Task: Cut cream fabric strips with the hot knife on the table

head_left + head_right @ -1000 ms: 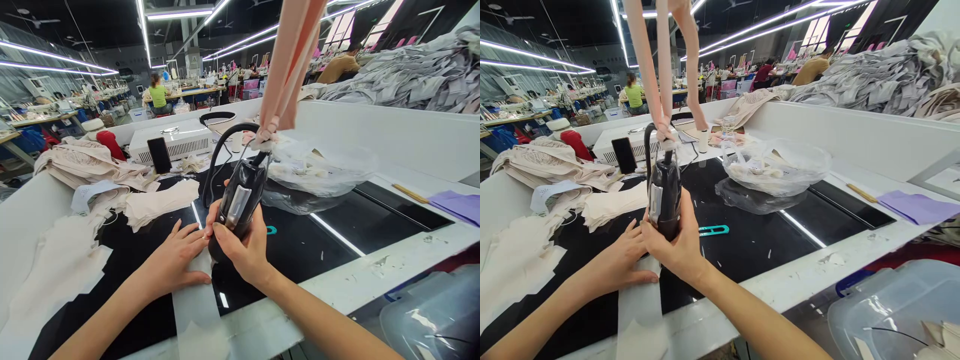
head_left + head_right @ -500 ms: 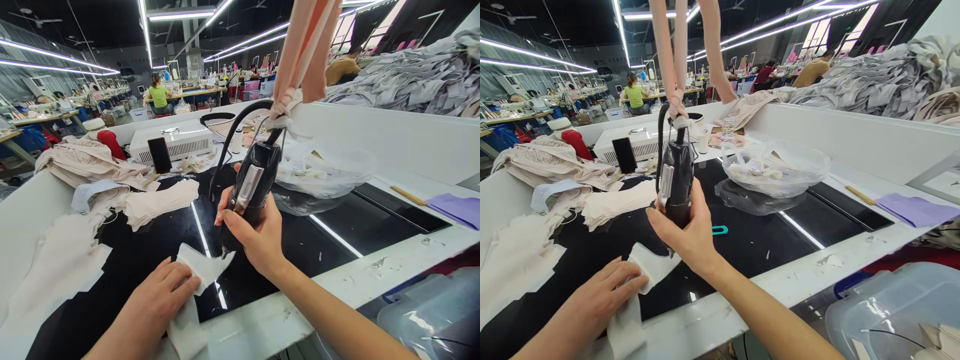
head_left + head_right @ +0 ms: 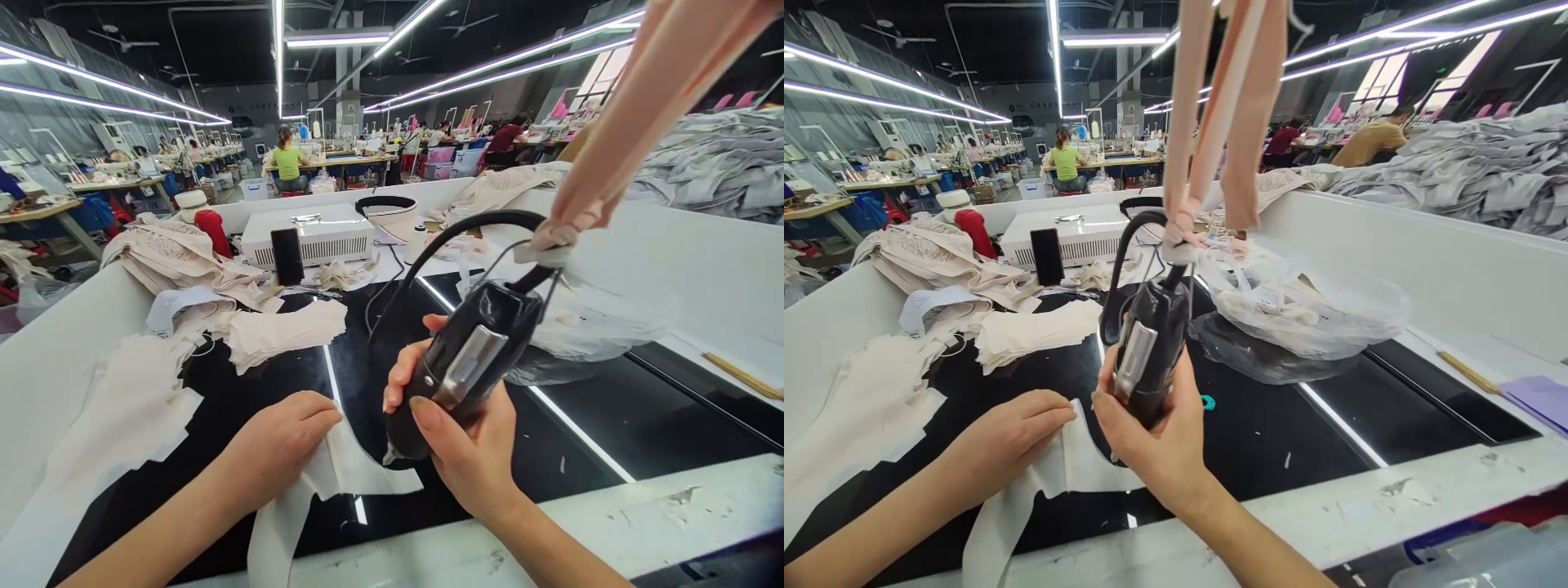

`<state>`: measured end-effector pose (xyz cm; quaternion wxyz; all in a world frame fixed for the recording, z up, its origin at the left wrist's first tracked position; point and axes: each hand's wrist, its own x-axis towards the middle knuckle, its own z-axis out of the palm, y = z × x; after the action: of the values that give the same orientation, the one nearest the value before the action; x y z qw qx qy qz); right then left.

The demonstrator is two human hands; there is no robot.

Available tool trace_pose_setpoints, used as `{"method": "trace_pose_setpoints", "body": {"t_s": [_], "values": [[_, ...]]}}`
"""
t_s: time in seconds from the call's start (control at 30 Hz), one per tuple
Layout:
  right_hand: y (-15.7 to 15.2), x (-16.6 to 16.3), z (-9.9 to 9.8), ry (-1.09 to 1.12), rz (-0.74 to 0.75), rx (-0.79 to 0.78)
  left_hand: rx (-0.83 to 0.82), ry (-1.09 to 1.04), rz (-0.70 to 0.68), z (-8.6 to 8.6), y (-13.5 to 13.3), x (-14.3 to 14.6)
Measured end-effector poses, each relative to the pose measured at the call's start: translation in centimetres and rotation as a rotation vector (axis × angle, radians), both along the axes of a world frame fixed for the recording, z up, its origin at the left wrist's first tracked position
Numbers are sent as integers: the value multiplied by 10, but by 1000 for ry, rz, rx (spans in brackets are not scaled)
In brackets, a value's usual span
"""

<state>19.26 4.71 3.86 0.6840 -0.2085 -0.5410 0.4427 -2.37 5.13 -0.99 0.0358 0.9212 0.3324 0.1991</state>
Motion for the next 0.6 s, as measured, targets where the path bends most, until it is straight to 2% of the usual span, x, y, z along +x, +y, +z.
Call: {"method": "trace_pose_setpoints", "body": {"t_s": [0.23, 0.6], "values": [[-8, 9, -8, -49, -5, 18, 10, 80, -35, -22, 11, 7], [-14, 13, -6, -62, -51, 30, 67, 65, -48, -21, 0, -5]]}}
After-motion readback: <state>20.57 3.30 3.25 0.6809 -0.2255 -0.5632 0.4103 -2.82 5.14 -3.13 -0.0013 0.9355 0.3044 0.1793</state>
